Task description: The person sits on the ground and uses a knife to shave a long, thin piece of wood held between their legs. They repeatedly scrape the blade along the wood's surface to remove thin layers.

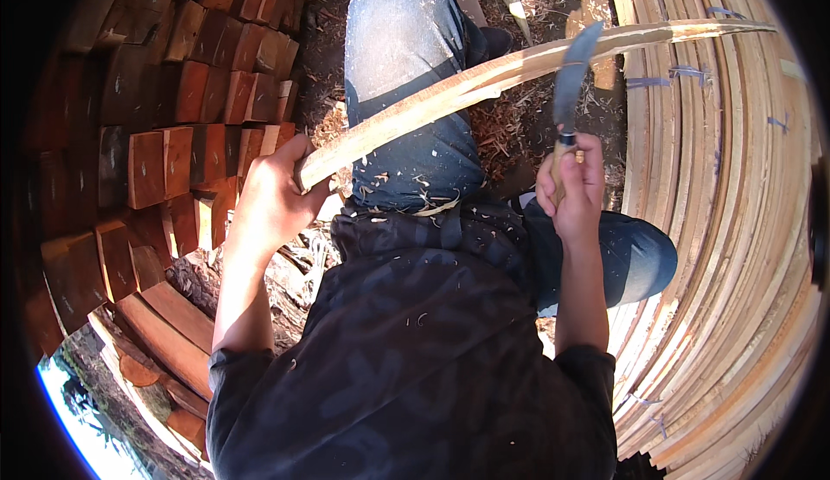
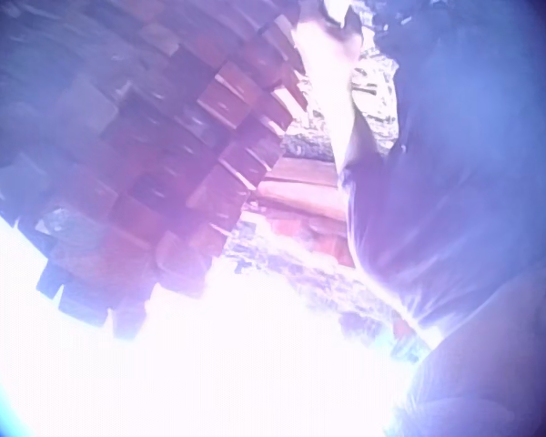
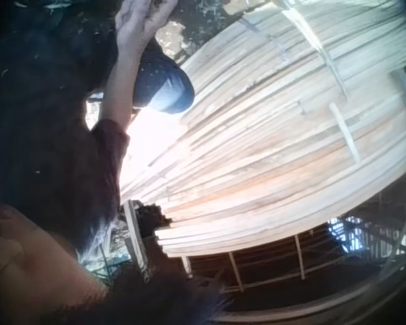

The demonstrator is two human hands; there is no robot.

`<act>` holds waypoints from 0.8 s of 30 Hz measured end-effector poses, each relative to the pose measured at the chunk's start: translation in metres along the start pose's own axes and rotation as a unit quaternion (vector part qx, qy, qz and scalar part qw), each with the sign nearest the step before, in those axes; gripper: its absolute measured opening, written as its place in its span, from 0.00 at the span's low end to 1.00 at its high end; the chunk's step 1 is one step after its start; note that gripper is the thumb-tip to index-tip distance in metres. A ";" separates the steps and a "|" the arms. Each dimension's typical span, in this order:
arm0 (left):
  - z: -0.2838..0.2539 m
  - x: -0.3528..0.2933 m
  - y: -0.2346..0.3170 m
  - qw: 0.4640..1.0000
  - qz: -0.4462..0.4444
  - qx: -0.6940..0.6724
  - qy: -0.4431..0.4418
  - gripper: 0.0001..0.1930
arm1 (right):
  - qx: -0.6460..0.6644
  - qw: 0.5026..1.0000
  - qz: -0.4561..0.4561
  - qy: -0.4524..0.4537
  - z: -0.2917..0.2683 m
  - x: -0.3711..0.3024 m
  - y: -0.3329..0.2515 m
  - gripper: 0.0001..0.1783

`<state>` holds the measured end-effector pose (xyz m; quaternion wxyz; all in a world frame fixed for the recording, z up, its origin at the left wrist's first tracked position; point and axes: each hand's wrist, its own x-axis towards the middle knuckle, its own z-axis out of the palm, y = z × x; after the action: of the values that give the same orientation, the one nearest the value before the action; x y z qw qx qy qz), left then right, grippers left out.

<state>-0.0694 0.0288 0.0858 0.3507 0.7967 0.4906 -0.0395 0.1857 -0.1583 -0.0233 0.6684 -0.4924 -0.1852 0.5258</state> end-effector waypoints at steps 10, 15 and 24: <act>-0.004 -0.002 -0.006 0.999 0.027 -0.021 0.011 0.09 | -0.047 0.990 0.052 -0.121 0.013 -0.009 0.006 0.16; -0.001 0.002 -0.010 0.999 0.046 -0.021 0.016 0.09 | -0.052 0.990 0.070 -0.108 0.009 -0.006 0.008 0.17; -0.008 0.002 -0.008 0.999 0.014 -0.021 -0.045 0.11 | -0.068 0.998 -0.016 -0.010 0.014 -0.002 0.000 0.16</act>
<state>-0.0770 0.0371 0.0865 0.3896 0.7935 0.4637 -0.0606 0.1741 -0.1533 -0.0165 0.6400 -0.5283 -0.2348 0.5061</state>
